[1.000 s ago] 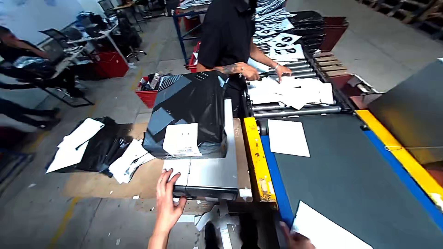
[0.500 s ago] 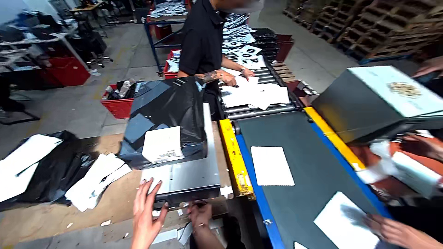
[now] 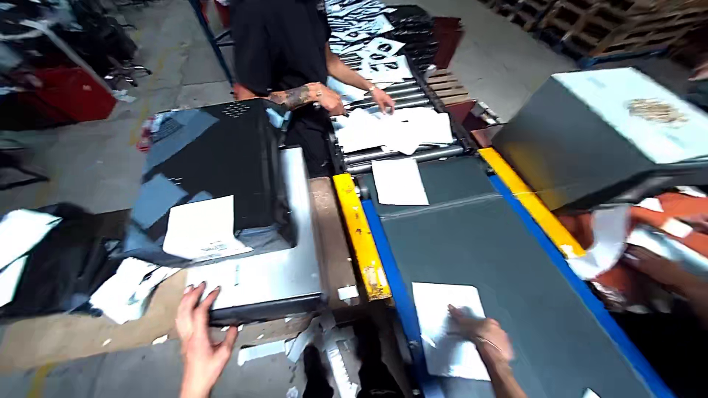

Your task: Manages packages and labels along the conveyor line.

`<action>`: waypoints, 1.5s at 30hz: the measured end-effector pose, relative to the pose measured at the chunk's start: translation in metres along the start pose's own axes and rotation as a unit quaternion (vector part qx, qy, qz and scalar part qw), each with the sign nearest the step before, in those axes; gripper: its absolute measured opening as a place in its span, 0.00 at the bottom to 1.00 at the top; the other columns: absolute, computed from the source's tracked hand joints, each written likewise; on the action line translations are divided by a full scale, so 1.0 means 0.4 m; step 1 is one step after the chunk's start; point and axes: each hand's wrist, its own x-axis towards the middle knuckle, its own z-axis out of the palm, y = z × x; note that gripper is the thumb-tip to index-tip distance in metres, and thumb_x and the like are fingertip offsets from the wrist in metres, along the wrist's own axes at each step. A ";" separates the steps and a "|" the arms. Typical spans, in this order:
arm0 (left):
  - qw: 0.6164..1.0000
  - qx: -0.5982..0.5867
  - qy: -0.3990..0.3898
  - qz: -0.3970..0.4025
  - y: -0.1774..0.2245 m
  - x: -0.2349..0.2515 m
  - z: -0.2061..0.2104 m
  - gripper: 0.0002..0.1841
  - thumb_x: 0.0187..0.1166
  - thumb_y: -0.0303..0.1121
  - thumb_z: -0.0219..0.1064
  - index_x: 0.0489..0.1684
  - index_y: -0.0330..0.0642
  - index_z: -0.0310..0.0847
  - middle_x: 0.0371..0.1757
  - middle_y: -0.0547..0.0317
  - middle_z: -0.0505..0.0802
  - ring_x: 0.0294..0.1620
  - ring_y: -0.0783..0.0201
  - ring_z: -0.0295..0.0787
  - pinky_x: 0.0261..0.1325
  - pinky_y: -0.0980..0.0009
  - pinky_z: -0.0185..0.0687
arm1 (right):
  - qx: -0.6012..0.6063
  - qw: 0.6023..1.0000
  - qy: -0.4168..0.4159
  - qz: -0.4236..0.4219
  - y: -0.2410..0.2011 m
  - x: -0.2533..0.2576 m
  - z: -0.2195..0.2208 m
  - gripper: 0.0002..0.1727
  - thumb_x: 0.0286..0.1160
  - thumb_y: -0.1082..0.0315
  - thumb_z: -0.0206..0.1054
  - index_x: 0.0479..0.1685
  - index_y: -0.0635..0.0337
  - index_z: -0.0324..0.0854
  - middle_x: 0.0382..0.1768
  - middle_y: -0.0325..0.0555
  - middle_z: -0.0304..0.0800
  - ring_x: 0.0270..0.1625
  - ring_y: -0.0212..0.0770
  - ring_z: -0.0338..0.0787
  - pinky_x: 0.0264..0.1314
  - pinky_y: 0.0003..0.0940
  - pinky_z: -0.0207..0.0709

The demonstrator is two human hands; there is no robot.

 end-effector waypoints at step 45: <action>0.999 -0.023 -0.031 -0.026 -0.027 -0.024 -0.033 0.32 0.70 0.46 0.66 0.79 0.52 0.77 0.88 0.50 0.71 0.94 0.41 0.50 0.92 0.39 0.48 | 0.377 0.831 -0.378 -0.154 -0.446 -0.819 0.370 0.17 0.79 0.56 0.75 0.44 0.64 0.92 0.32 0.47 0.98 0.24 0.37 0.92 0.22 0.33 0.82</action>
